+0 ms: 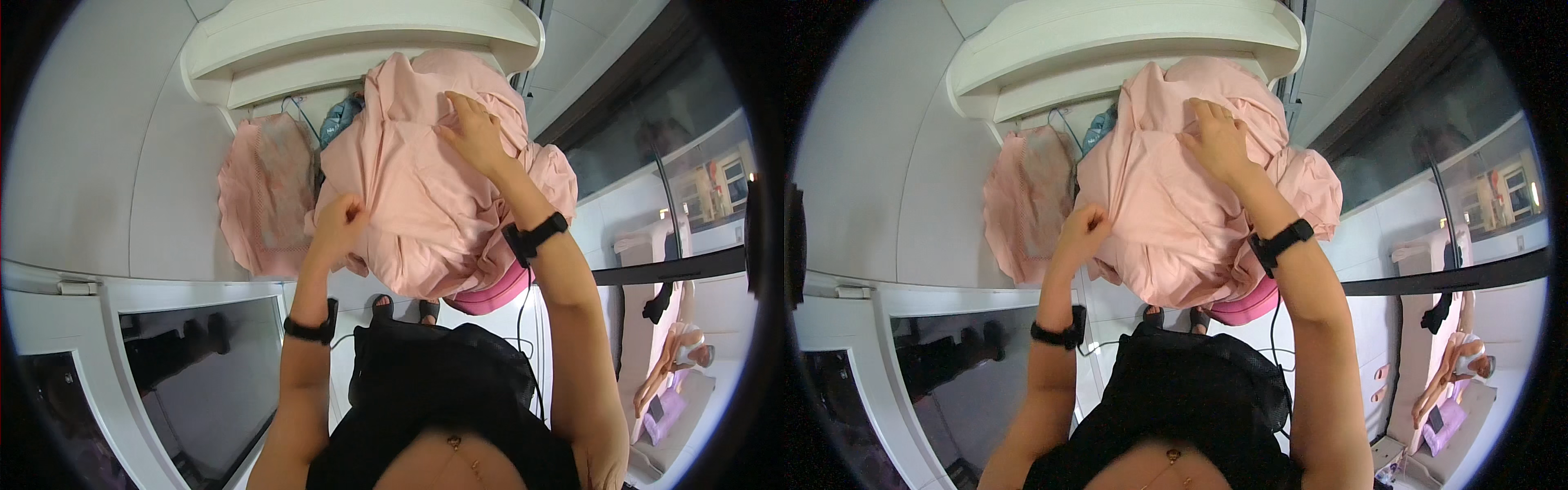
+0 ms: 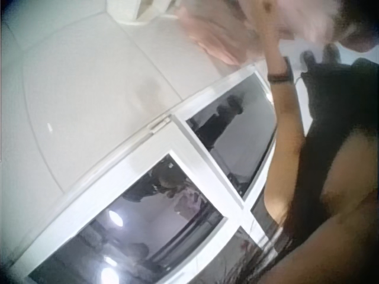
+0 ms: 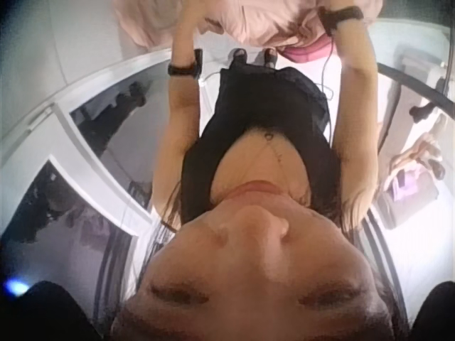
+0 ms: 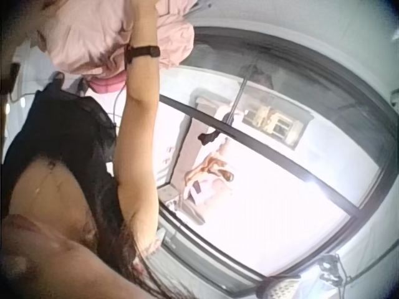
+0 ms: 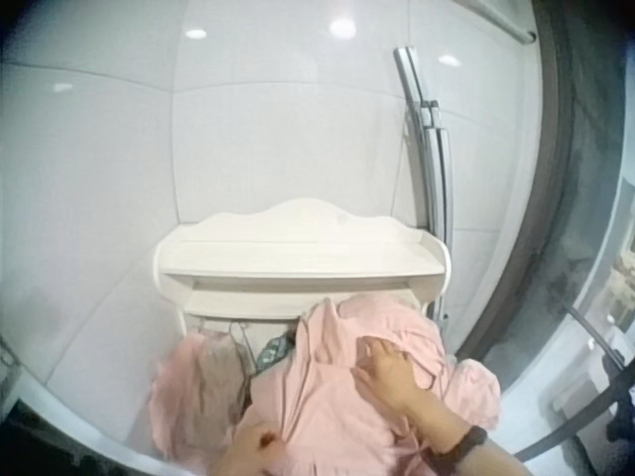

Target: Inspecting a pink garment with lace trim near a laundry area.

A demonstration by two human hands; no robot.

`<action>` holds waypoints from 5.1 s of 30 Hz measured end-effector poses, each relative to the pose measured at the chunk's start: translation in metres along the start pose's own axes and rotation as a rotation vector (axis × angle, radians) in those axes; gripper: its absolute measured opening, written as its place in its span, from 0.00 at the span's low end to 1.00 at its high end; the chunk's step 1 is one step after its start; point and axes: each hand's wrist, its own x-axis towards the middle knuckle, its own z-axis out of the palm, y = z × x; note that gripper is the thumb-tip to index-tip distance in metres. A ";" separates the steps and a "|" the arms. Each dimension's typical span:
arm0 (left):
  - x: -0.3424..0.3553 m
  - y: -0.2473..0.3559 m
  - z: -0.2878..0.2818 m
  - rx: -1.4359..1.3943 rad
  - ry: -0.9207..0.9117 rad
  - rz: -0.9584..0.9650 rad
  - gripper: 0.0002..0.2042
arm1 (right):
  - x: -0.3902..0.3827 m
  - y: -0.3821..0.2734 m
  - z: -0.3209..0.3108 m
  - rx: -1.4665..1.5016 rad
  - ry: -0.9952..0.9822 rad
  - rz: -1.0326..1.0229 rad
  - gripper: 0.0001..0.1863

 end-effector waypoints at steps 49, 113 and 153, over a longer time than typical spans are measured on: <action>0.074 0.083 0.115 0.368 0.251 0.582 0.06 | -0.152 0.030 -0.044 0.150 0.029 0.196 0.02; 0.109 0.131 -0.015 -0.018 0.438 0.335 0.10 | -0.122 0.140 -0.099 0.484 0.539 0.458 0.04; -0.007 0.082 0.164 -0.455 -0.233 0.005 0.03 | -0.192 0.033 -0.105 1.427 0.351 0.701 0.05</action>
